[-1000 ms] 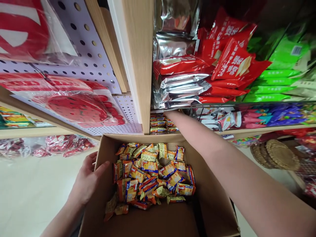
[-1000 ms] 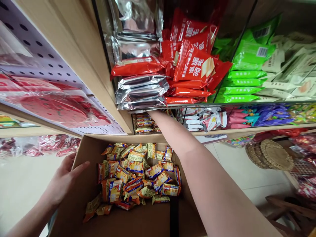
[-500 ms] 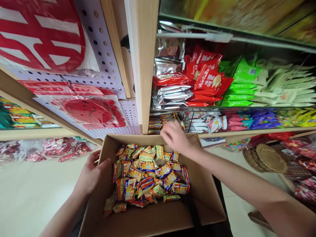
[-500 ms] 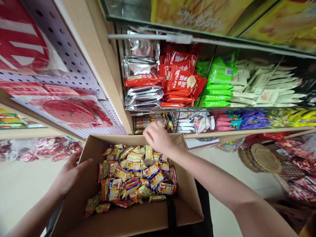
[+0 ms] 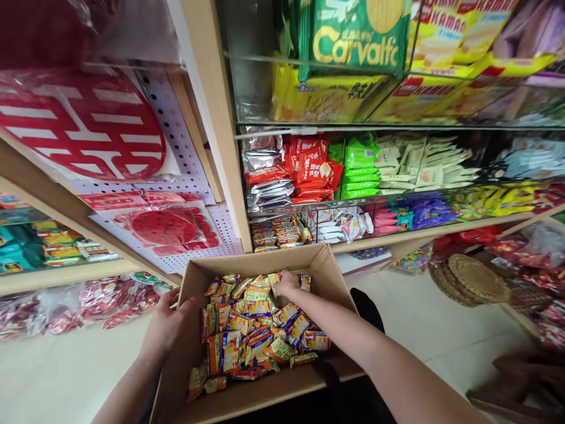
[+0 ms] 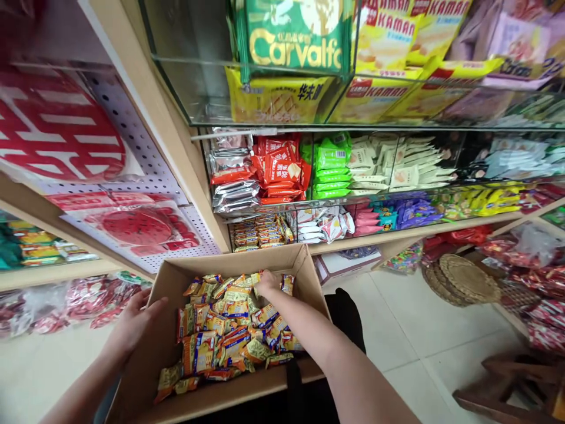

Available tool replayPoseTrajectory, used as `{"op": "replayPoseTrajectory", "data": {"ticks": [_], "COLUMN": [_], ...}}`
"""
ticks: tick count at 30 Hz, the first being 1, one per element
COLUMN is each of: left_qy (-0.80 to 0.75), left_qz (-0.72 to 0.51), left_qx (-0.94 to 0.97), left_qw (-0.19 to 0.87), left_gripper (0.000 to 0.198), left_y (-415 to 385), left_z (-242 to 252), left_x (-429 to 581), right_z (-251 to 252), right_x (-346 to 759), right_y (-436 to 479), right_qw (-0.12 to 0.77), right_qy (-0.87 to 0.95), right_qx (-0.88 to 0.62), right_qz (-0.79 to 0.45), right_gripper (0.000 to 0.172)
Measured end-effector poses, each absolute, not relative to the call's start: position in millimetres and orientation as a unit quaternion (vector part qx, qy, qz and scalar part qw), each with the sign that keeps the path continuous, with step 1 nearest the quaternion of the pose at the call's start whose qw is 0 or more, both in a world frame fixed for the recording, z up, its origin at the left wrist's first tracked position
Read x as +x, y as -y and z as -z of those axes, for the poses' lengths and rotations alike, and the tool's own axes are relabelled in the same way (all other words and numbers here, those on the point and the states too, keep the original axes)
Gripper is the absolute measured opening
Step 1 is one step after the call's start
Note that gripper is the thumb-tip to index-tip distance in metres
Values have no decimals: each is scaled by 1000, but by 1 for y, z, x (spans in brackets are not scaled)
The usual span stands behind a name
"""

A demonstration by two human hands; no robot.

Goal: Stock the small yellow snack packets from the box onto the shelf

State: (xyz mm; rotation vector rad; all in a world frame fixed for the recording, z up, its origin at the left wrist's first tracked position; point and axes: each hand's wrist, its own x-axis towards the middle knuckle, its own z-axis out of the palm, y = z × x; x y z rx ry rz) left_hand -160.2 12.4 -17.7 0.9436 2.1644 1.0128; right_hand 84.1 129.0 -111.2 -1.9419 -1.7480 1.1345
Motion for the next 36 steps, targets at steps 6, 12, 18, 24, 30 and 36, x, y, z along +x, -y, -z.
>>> {"op": "replayPoseTrajectory", "data": {"ticks": [6,12,18,24,30,36], "left_qy": [-748,-665,-635,-594,-587,-480], "left_qz": [-393,-478,-531,-565,-593,-533], "left_qx": [504,407,409,343,265,109], "left_qw": [176,404,384,458,483,688], "left_gripper": [55,31,27,36,32,28], "left_y": [4,7,4,5,1,0], "left_z": [-7,-13,-12,-9,-16,-35], "left_x": [-106,-31,-20,-19,-11,-8], "right_z": [62,12,28,29,13,3], "right_x": [88,89,87,88,99,113], "right_y": [-97,-32,-24,-21,-17,-1], "right_qw": [271,403,483,478,503,475], "right_qy": [542,332,478,592,671,829], "right_qx": [-589,-354,-470,-525,-490,-275], "right_qz": [-534,-776,-563,-381,-236,-106], "right_gripper": [21,42,40,41,37,27]}}
